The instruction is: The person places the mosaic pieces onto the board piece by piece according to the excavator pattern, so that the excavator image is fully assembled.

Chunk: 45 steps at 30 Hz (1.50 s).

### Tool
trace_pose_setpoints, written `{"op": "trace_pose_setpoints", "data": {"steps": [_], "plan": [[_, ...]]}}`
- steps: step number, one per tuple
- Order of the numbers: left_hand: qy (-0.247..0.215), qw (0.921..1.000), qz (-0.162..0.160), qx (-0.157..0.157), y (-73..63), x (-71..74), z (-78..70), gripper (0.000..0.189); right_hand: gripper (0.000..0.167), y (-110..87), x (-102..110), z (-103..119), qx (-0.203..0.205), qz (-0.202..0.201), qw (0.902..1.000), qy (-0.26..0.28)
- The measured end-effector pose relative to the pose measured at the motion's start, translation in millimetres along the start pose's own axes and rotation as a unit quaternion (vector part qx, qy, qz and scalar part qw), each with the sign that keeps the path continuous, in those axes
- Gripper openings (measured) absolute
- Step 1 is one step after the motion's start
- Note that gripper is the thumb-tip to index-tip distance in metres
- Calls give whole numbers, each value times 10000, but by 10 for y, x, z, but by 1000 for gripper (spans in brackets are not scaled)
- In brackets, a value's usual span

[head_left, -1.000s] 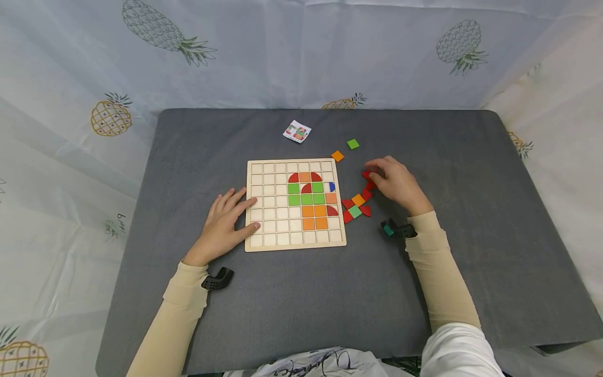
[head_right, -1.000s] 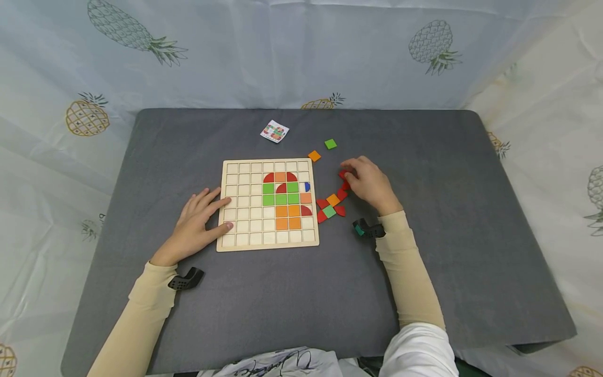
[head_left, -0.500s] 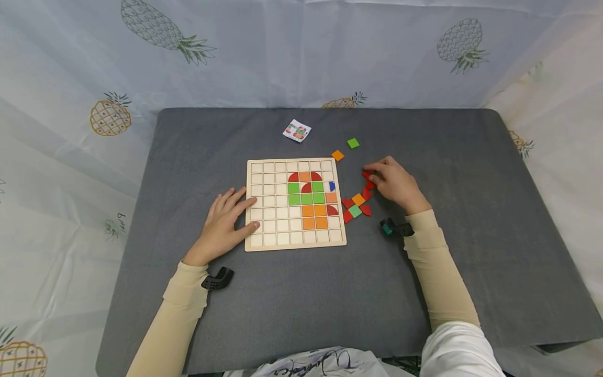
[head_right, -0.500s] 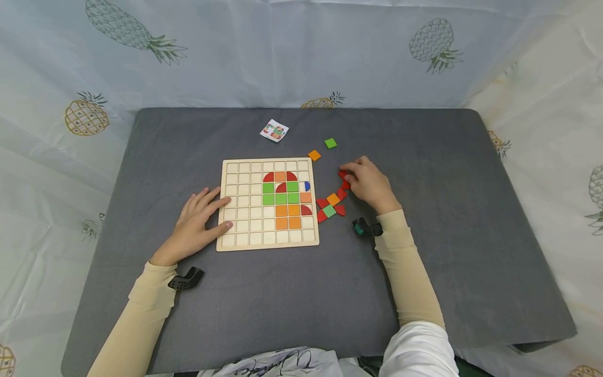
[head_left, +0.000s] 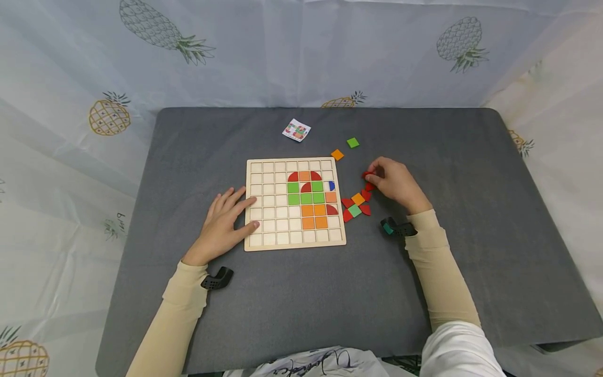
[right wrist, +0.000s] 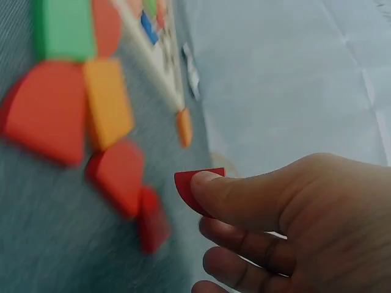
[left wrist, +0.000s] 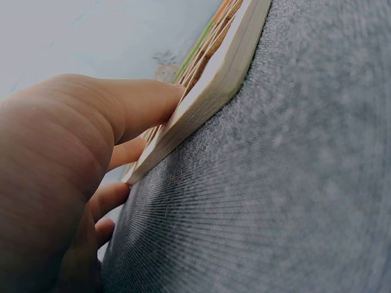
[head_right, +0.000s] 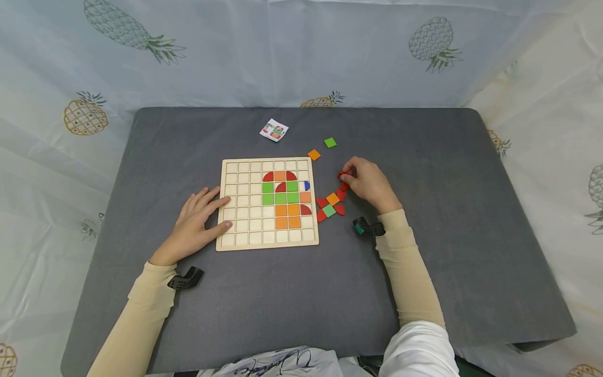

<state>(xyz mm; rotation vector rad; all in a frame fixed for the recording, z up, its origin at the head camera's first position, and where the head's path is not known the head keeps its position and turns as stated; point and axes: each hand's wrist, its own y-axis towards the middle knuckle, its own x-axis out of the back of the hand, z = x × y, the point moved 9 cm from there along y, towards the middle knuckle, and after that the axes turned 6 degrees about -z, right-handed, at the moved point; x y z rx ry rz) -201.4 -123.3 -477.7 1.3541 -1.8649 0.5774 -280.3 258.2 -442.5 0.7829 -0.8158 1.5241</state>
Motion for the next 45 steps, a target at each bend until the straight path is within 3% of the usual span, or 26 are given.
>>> {"op": "trace_pose_setpoints", "data": {"steps": [6,11,17,23,30,45], "plan": [[-13,10000,-5,4,-2,-11,13,64,14,-77,-6,235,430,227,9984,292],[-15,10000,-15,22,1,-13,21,65,11,-203,-113,479,819,925,9915,408],[-3,10000,-10,25,3,-18,24,64,12,-330,-333,633,982,1845,9771,401],[-13,10000,-12,-3,0,-21,17,65,11,-404,-519,699,1112,2348,9652,297],[-28,10000,-45,-2,1,-12,11,64,10,-453,-641,779,1341,2545,9574,266],[-12,10000,-18,38,7,-6,8,64,14,-461,-714,831,1474,2294,9620,-145]]}}
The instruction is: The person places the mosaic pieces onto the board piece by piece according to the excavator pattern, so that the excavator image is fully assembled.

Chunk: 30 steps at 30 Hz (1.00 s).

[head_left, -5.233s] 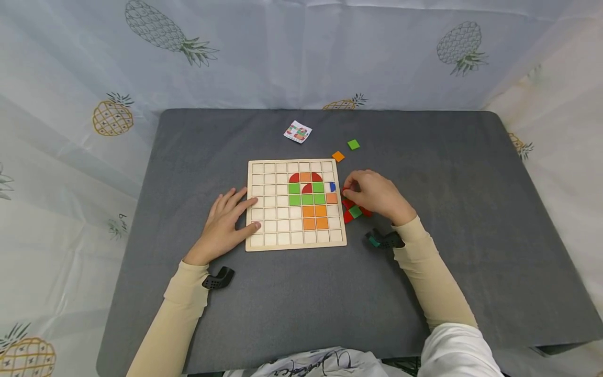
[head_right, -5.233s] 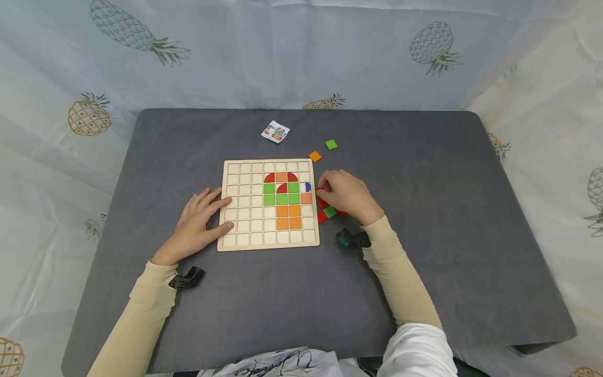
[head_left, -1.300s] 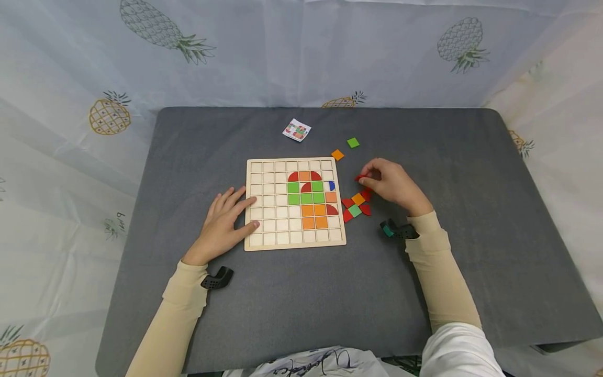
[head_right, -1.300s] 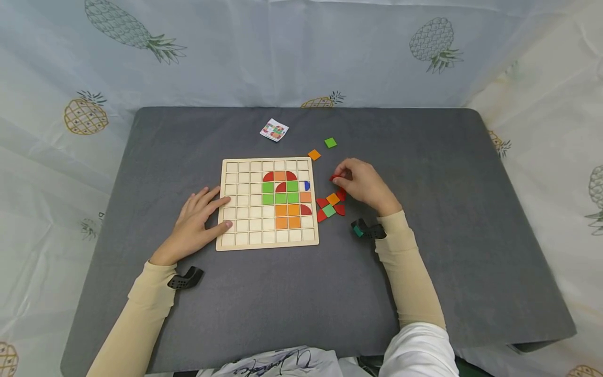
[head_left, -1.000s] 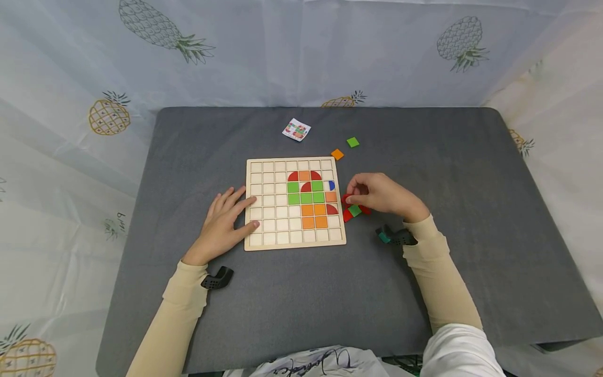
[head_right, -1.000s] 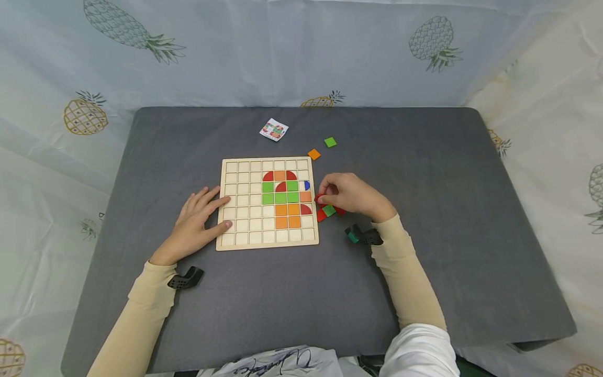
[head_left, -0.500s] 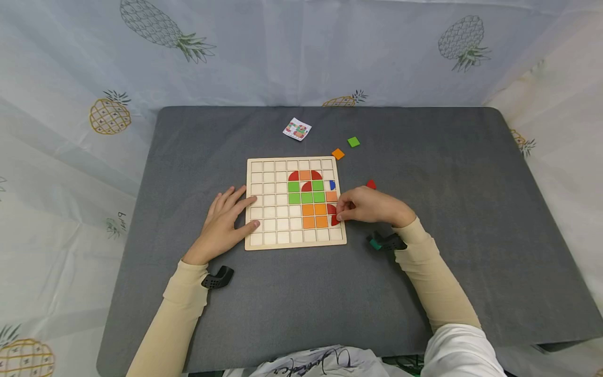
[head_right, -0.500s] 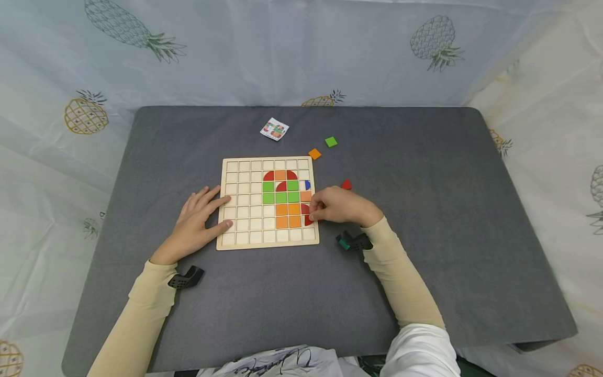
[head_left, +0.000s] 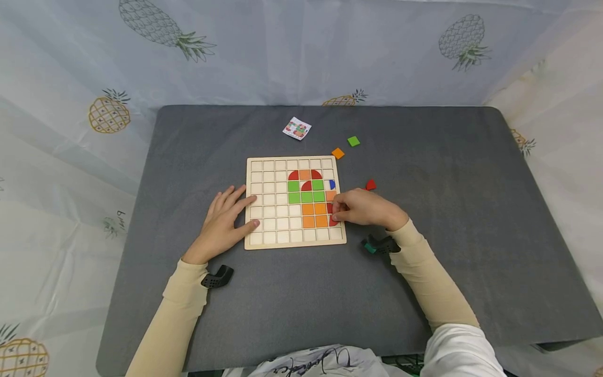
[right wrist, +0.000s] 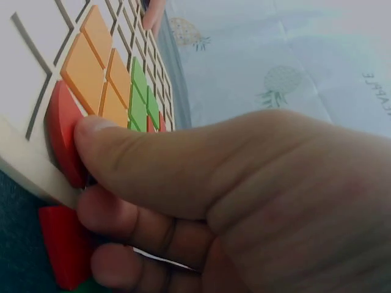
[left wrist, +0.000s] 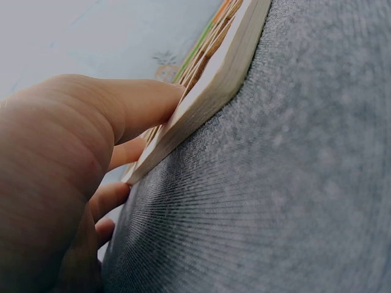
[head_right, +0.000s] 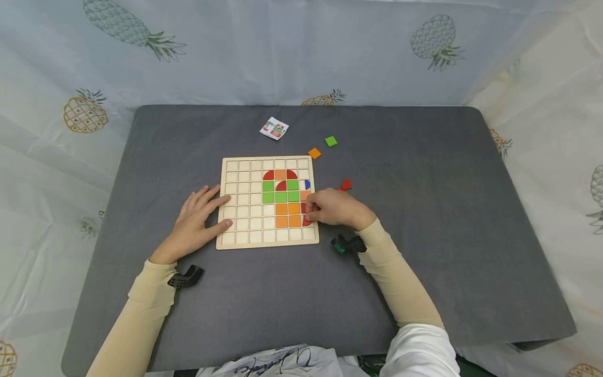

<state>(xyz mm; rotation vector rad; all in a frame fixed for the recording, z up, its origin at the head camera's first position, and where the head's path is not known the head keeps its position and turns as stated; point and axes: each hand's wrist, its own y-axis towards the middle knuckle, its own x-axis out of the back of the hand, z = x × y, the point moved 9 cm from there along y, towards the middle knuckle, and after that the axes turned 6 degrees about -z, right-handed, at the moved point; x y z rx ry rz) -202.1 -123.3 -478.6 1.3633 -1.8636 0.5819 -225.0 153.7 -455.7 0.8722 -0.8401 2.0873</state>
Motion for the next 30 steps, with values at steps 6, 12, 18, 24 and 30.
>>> {"op": "trace_pose_setpoints", "data": {"steps": [6,12,18,24,30], "plan": [[11,10000,8,23,-1,-3,0,64,32,-33,36,-60,-609,-110,9964,-578],[18,10000,2,18,1,0,8,64,44,-53,52,-130,-1108,-114,9903,-833],[51,10000,-6,13,3,3,20,64,50,-36,53,-182,-1346,-125,9857,-1010],[79,10000,-11,24,0,8,24,64,51,-17,59,-182,-1302,-164,9865,-981],[43,10000,49,30,0,0,7,65,53,-53,156,-175,-1117,-408,9913,-569]]}}
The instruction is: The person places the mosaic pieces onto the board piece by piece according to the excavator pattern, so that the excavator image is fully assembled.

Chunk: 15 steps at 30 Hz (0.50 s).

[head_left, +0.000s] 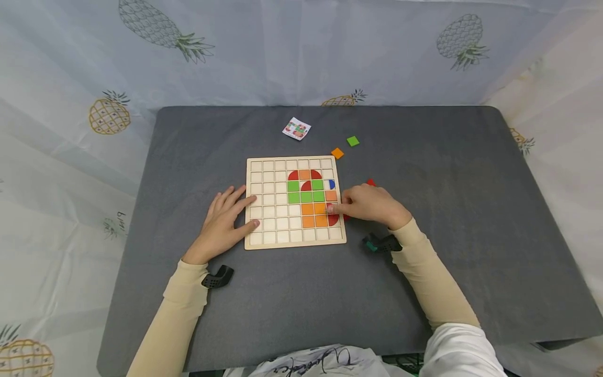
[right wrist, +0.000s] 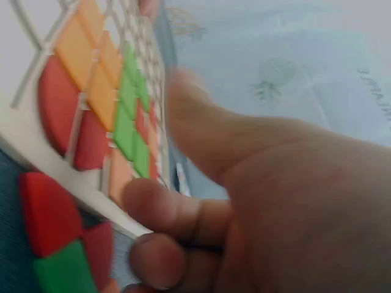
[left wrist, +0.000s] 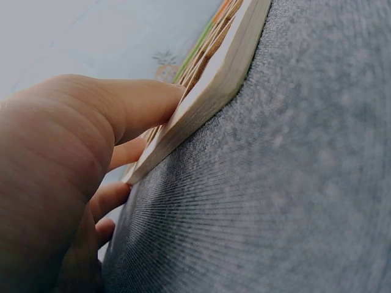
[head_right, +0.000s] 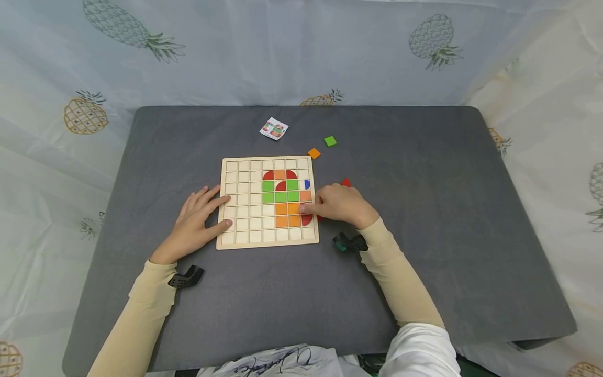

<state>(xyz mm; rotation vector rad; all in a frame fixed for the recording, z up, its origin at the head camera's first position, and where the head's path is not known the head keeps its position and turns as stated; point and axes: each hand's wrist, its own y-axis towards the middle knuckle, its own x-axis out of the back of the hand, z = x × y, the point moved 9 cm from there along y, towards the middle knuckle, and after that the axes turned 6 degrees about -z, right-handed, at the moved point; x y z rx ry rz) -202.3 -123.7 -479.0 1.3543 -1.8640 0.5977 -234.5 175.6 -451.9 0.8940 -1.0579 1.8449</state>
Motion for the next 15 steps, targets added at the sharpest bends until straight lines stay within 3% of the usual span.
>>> {"op": "trace_pose_setpoints", "data": {"steps": [7,11,15], "plan": [[-19,10000,20,24,-1,-4,-3,65,35,-18,228,-21,379,-852,9936,643],[-27,10000,42,16,-7,-7,-11,65,19,-6,301,-56,491,-1079,9918,484],[-15,10000,37,24,-4,-4,-15,65,18,-2,329,-116,510,-1036,9932,131]]}}
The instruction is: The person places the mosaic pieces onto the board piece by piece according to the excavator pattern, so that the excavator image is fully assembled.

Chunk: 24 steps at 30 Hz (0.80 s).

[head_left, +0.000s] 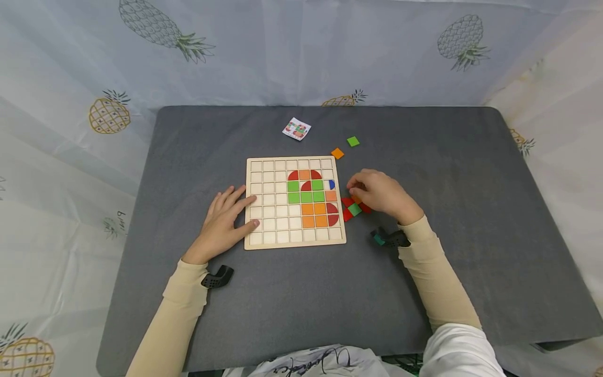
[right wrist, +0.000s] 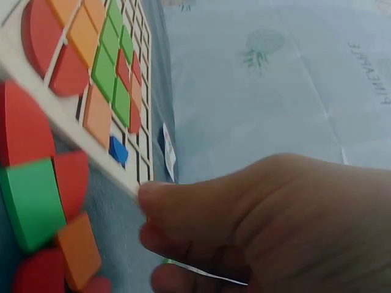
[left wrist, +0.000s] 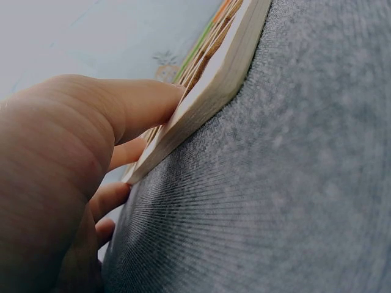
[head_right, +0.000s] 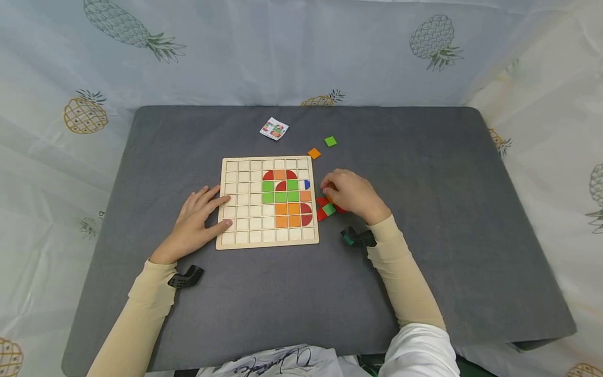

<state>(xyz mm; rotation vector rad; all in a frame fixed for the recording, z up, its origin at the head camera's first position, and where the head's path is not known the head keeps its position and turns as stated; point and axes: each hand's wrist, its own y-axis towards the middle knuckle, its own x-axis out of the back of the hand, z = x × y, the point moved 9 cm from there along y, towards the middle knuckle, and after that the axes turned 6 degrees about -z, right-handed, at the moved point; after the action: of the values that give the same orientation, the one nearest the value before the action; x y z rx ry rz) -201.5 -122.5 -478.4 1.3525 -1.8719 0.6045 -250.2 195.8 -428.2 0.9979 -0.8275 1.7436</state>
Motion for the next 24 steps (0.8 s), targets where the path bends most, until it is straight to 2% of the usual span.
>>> {"op": "trace_pose_setpoints", "data": {"steps": [8,14,20,24], "plan": [[-12,10000,-38,-13,5,2,4,65,28,-23,-131,-9,-6,535,9979,-367],[-10,10000,-53,-32,-2,4,3,65,24,-26,-196,4,-182,686,9962,-514],[-8,10000,-55,-21,-2,3,6,65,16,-14,-191,21,-164,727,9972,-78],[4,10000,-61,-37,1,1,7,65,14,14,-128,53,-54,490,9981,369]]}}
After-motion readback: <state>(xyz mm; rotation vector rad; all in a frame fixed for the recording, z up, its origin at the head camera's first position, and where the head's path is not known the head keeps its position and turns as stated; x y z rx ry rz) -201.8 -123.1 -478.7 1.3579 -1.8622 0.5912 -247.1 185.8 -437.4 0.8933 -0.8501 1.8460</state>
